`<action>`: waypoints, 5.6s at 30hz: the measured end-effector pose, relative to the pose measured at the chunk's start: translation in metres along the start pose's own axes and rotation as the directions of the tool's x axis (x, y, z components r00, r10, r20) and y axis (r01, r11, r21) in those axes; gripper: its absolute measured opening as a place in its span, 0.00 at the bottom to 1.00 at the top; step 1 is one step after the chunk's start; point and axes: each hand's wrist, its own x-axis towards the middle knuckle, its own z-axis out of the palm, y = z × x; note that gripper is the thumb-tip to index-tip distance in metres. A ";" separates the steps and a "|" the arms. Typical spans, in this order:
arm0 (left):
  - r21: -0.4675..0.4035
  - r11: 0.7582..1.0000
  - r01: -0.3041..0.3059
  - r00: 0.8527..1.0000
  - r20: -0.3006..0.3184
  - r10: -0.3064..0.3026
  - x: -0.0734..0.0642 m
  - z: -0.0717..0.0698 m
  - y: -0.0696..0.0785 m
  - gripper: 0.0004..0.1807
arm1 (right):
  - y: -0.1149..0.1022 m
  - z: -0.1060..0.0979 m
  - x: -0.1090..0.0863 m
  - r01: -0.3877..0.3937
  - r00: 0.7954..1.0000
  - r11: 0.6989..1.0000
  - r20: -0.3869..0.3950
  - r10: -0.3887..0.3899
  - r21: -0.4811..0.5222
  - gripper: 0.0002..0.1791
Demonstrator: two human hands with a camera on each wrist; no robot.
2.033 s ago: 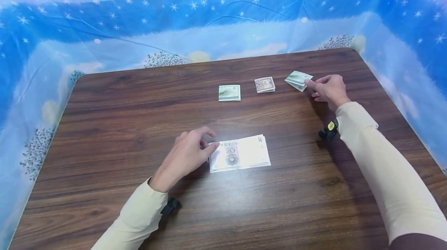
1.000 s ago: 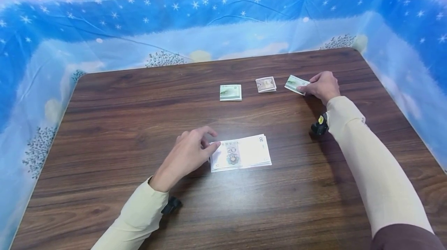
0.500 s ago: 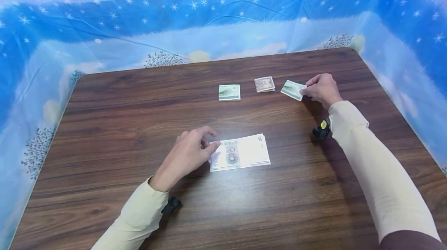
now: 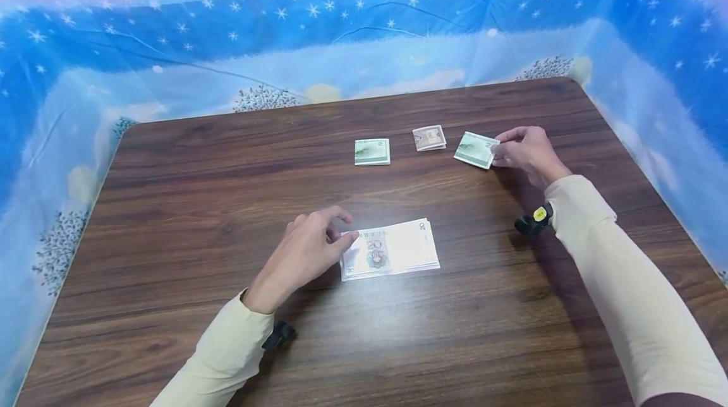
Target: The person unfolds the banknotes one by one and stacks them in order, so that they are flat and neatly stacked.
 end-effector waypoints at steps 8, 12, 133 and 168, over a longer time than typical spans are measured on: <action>-0.005 1.000 -0.030 0.999 -0.010 0.030 0.000 0.001 -0.002 0.15 | -0.002 0.001 -0.015 -0.010 0.998 0.999 0.057 0.007 0.042 0.15; -0.001 1.000 -0.031 0.999 -0.013 0.031 0.000 0.001 -0.001 0.15 | -0.002 0.003 -0.023 0.003 0.996 0.998 0.092 -0.009 0.065 0.17; -0.286 0.954 -0.088 0.982 -0.187 0.034 0.008 0.006 0.007 0.20 | -0.026 0.102 -0.107 0.036 0.915 0.998 0.398 -0.057 0.060 0.19; -0.122 0.993 -0.008 1.000 -0.014 0.006 0.006 0.004 -0.005 0.13 | -0.006 0.105 -0.108 0.045 0.896 0.999 0.441 -0.051 0.024 0.14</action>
